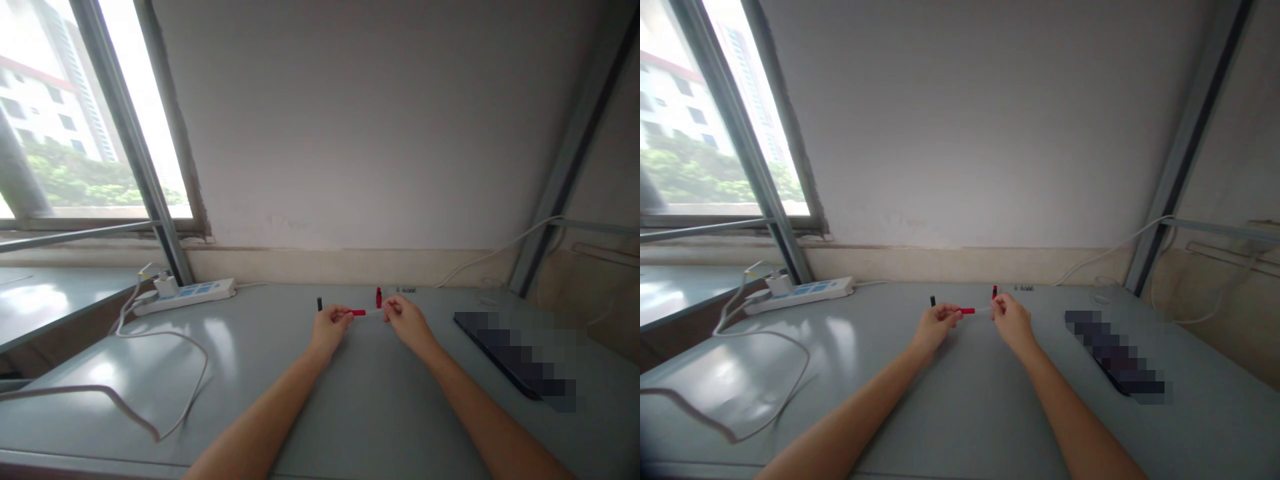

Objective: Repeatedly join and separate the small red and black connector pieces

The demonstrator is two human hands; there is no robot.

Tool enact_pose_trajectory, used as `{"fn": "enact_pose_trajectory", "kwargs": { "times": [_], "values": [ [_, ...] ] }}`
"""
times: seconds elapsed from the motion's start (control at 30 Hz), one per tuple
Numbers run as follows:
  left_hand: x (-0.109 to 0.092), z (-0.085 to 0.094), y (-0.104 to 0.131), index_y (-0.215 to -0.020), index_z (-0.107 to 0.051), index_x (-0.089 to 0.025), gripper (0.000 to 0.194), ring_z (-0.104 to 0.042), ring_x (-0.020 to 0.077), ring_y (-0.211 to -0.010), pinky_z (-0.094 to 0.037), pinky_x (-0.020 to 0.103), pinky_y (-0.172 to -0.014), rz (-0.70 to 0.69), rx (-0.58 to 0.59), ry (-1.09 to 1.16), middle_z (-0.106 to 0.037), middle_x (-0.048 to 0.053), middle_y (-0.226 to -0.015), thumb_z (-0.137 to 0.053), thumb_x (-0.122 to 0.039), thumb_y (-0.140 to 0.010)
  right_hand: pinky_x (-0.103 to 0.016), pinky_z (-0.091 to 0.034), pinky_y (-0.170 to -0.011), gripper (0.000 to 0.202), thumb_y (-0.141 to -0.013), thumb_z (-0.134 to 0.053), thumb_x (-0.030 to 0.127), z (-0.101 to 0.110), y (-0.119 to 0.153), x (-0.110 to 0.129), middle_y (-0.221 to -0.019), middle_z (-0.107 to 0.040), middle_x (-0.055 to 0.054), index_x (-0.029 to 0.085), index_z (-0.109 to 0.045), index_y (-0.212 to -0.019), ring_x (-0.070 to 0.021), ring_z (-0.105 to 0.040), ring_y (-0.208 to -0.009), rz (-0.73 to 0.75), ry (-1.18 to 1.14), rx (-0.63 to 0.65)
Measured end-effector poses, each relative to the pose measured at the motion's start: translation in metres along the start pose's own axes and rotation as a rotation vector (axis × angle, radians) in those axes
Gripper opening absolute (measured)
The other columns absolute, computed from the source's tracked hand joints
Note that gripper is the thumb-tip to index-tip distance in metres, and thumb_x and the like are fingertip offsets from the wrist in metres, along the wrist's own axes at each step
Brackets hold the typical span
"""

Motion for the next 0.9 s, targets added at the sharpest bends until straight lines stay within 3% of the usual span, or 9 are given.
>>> {"fn": "enact_pose_trajectory", "kwargs": {
  "times": [0.2,0.4,0.57,0.7,0.83,0.9],
  "values": [
    [0.001,-0.002,0.004,-0.071,-0.061,-0.012,0.007,-0.047,0.0059,-0.046,-0.034,0.017,-0.045,0.068,0.042,0.038,-0.061,0.000,-0.058,-0.059,-0.013,-0.065,-0.025,-0.039,-0.056,0.011,-0.072,-0.042,0.025,-0.005,-0.002,-0.003,-0.051,-0.055,0.001,0.020,-0.046,-0.063,-0.0131,-0.053,-0.052,-0.052,-0.255,0.053],
    [-0.003,-0.017,0.011,-0.071,-0.059,-0.012,0.009,-0.047,0.0054,-0.045,-0.031,0.017,-0.042,0.030,0.188,0.117,-0.063,0.001,-0.060,-0.061,-0.017,-0.064,-0.025,-0.040,-0.056,0.010,-0.071,-0.046,0.028,-0.023,0.005,0.004,-0.050,-0.054,0.003,0.020,-0.046,-0.064,-0.0123,-0.053,-0.050,-0.050,-0.394,0.163],
    [-0.002,-0.017,0.009,-0.071,-0.059,-0.012,0.012,-0.047,0.0057,-0.044,-0.031,0.018,-0.042,0.029,0.174,0.120,-0.063,0.001,-0.059,-0.062,-0.019,-0.063,-0.025,-0.041,-0.057,0.011,-0.071,-0.047,0.028,-0.033,0.008,0.006,-0.052,-0.055,0.003,0.019,-0.047,-0.065,-0.0119,-0.053,-0.051,-0.052,-0.420,0.219],
    [-0.001,-0.012,0.005,-0.075,-0.060,-0.011,0.013,-0.047,0.0057,-0.044,-0.031,0.018,-0.042,0.003,0.136,0.097,-0.063,0.001,-0.061,-0.060,-0.021,-0.066,-0.025,-0.043,-0.060,0.007,-0.070,-0.051,0.025,-0.035,0.012,0.015,-0.063,-0.060,0.000,0.018,-0.050,-0.070,-0.0118,-0.055,-0.058,0.049,-0.309,0.259],
    [0.003,-0.011,0.004,-0.079,-0.061,-0.011,0.018,-0.048,0.0059,-0.046,-0.031,0.017,-0.042,0.002,0.132,0.028,-0.064,0.003,-0.065,-0.059,-0.025,-0.067,-0.024,-0.042,-0.063,0.005,-0.070,-0.053,0.018,-0.036,0.020,0.028,-0.072,-0.063,-0.002,0.018,-0.055,-0.074,-0.0124,-0.056,-0.066,0.238,-0.004,0.257],
    [0.006,-0.015,0.005,-0.083,-0.061,-0.011,0.022,-0.049,0.0059,-0.048,-0.032,0.017,-0.043,0.010,0.177,-0.002,-0.065,0.004,-0.068,-0.059,-0.027,-0.068,-0.025,-0.041,-0.065,0.005,-0.070,-0.053,0.017,-0.035,0.022,0.028,-0.073,-0.064,-0.003,0.018,-0.057,-0.074,-0.0134,-0.057,-0.068,0.261,0.154,0.245]
  ]
}}
Point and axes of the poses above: each hand's wrist, its own y-axis away from the middle knuckle, its own z-axis out of the back of the hand, x = y × z, the point moved 9 cm from there along -y, towards the middle knuckle
